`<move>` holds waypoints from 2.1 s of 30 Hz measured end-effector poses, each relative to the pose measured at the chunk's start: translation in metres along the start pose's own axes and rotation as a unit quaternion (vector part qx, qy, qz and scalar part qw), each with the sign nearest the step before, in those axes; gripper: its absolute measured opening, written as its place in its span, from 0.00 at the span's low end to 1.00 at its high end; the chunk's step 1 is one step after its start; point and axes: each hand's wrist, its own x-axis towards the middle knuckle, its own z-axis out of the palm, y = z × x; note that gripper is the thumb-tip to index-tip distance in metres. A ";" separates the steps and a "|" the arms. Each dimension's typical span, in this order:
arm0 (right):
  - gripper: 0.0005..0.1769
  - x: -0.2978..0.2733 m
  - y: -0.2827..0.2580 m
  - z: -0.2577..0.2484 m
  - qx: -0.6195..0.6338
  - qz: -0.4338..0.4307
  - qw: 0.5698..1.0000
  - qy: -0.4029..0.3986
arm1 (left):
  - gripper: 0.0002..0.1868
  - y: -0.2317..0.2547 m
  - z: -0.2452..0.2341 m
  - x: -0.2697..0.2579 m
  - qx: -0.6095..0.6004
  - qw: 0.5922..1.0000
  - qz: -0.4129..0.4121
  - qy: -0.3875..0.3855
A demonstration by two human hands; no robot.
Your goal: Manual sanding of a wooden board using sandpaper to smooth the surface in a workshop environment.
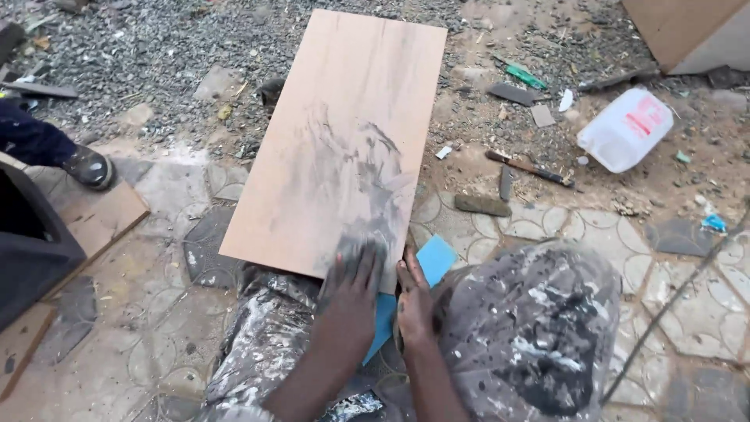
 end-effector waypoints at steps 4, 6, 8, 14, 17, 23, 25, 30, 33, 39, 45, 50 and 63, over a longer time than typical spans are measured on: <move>0.34 0.001 -0.009 0.006 0.000 -0.014 1.000 0.002 | 0.43 0.006 0.016 -0.036 0.026 0.997 0.060 0.030; 0.31 0.004 0.000 0.008 -0.146 -0.041 0.986 0.070 | 0.40 -0.003 0.010 -0.019 -0.004 0.998 0.060 0.017; 0.32 0.010 0.003 0.010 -0.112 -0.027 0.992 0.049 | 0.39 -0.008 -0.002 0.002 -0.034 0.999 0.033 0.008; 0.36 0.031 0.005 -0.002 0.001 -0.021 1.000 0.006 | 0.47 0.020 0.015 -0.031 0.014 1.000 0.005 0.013; 0.31 0.033 0.010 -0.017 -0.012 0.006 0.998 0.062 | 0.43 0.016 0.020 0.001 -0.004 1.000 0.016 0.011; 0.26 0.066 0.028 -0.026 -0.029 -0.076 0.997 0.020 | 0.45 0.025 0.044 -0.040 -0.002 1.000 0.009 0.002; 0.28 0.064 0.017 -0.018 0.019 -0.057 0.998 0.032 | 0.45 0.020 0.033 -0.029 0.054 0.997 0.035 0.043; 0.37 0.027 -0.003 -0.004 0.118 0.023 0.992 0.042 | 0.35 -0.026 0.011 0.085 -0.183 0.982 0.017 0.045; 0.40 -0.006 -0.031 0.026 0.133 0.052 0.989 -0.038 | 0.42 -0.058 0.067 0.170 -0.140 0.990 0.006 0.000; 0.45 0.029 -0.001 -0.011 0.032 -0.035 0.999 -0.006 | 0.44 -0.039 0.063 0.157 -0.159 0.986 0.012 0.048; 0.55 0.005 -0.014 0.016 0.094 0.023 0.992 -0.082 | 0.32 -0.013 -0.020 0.024 -0.227 0.971 0.046 -0.063; 0.52 0.004 -0.009 0.030 0.126 0.025 0.989 -0.076 | 0.32 -0.032 0.031 0.139 -0.213 0.974 0.074 0.020; 0.48 0.016 0.005 0.002 0.333 -0.031 0.881 -0.335 | 0.27 -0.031 0.001 0.092 -0.195 0.970 0.145 0.021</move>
